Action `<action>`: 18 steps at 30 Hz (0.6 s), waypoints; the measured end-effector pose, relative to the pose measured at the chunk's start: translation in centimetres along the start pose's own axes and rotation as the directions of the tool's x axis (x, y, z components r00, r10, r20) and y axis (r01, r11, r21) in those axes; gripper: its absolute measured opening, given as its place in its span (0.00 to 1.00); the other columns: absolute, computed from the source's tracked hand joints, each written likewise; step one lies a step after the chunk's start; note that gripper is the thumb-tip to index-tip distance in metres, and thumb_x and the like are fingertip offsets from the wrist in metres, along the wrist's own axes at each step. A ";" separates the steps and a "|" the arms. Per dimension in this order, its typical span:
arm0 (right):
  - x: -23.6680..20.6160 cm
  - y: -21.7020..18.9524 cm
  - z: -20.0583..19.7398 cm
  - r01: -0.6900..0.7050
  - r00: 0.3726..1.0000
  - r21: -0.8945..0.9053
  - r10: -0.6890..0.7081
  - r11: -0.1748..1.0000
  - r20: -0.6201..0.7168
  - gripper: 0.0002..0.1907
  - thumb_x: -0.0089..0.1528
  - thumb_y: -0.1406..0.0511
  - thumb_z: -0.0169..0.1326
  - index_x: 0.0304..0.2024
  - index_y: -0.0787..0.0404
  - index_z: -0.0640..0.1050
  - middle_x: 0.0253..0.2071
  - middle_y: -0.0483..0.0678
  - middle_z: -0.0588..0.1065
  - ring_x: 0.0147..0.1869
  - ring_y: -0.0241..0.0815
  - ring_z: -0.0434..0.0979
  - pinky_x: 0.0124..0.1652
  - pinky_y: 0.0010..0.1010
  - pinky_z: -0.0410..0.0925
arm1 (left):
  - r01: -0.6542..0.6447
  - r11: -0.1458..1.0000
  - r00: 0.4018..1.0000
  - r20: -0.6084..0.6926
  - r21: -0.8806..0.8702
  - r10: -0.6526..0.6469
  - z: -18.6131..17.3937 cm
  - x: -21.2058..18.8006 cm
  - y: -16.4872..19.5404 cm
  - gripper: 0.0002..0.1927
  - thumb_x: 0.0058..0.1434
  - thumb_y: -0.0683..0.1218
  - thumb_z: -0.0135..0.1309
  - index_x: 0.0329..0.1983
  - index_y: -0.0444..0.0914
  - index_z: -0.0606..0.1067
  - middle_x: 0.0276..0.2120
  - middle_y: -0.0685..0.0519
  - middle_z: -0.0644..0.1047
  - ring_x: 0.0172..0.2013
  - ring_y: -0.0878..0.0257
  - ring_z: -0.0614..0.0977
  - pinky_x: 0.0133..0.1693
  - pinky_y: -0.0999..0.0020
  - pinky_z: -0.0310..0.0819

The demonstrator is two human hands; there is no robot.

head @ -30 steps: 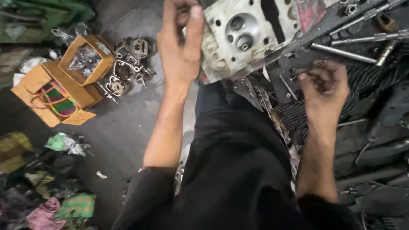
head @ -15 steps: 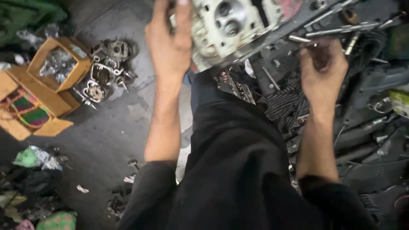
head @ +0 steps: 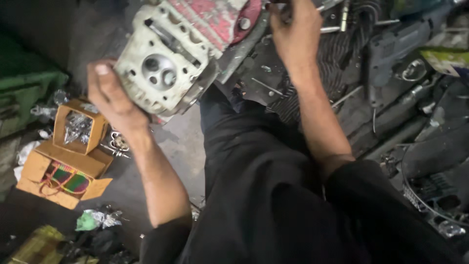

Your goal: The person works on a motorcycle cylinder head clamped in a bench vise, using a socket wrench to loosen and tighten fasteners. They handle small valve components by hand, fit parts into the head, and pass parts to a coworker while continuing assembly steps.

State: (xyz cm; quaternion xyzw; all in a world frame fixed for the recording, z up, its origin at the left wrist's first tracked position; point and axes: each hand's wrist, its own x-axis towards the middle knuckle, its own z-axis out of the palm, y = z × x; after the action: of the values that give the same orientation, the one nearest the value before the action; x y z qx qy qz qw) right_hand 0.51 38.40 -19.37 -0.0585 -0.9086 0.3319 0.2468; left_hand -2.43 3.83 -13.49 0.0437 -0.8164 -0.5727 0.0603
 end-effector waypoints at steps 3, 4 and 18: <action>-1.1 0.2 -1.0 -0.132 0.991 0.019 0.132 0.991 0.027 0.13 0.66 0.73 0.64 0.49 0.64 0.74 0.42 0.52 0.79 0.44 0.53 0.79 0.44 0.40 0.71 | -0.021 0.999 0.999 0.030 0.025 0.020 0.1 0.1 0.6 0.31 0.76 0.66 0.38 0.38 0.33 0.69 0.31 0.52 0.67 0.34 0.61 0.67 0.39 0.64 0.60; -1.6 0.3 -1.7 -0.184 0.982 0.032 0.183 0.982 0.048 0.14 0.66 0.72 0.64 0.49 0.64 0.73 0.42 0.51 0.78 0.44 0.51 0.79 0.46 0.40 0.71 | -0.043 0.998 0.998 0.043 0.040 0.041 0.2 0.1 0.7 0.32 0.77 0.66 0.38 0.36 0.32 0.68 0.31 0.51 0.66 0.34 0.61 0.66 0.39 0.64 0.60; -9.7 2.8 -10.3 -0.375 0.889 -0.275 0.428 0.885 0.166 0.29 0.58 0.68 0.67 0.60 0.64 0.73 0.56 0.61 0.67 0.58 0.65 0.71 0.54 0.49 0.69 | -0.209 0.971 0.978 0.042 0.119 0.205 0.2 0.1 -0.5 0.32 0.77 0.66 0.34 0.51 0.32 0.68 0.44 0.49 0.67 0.47 0.58 0.70 0.55 0.62 0.63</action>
State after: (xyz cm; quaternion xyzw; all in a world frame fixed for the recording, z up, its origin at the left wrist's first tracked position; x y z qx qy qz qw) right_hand 13.82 43.81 -18.34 -0.2376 -0.9311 0.2702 0.0607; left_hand -2.57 3.81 -13.98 -0.0464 -0.8510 -0.5125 0.1046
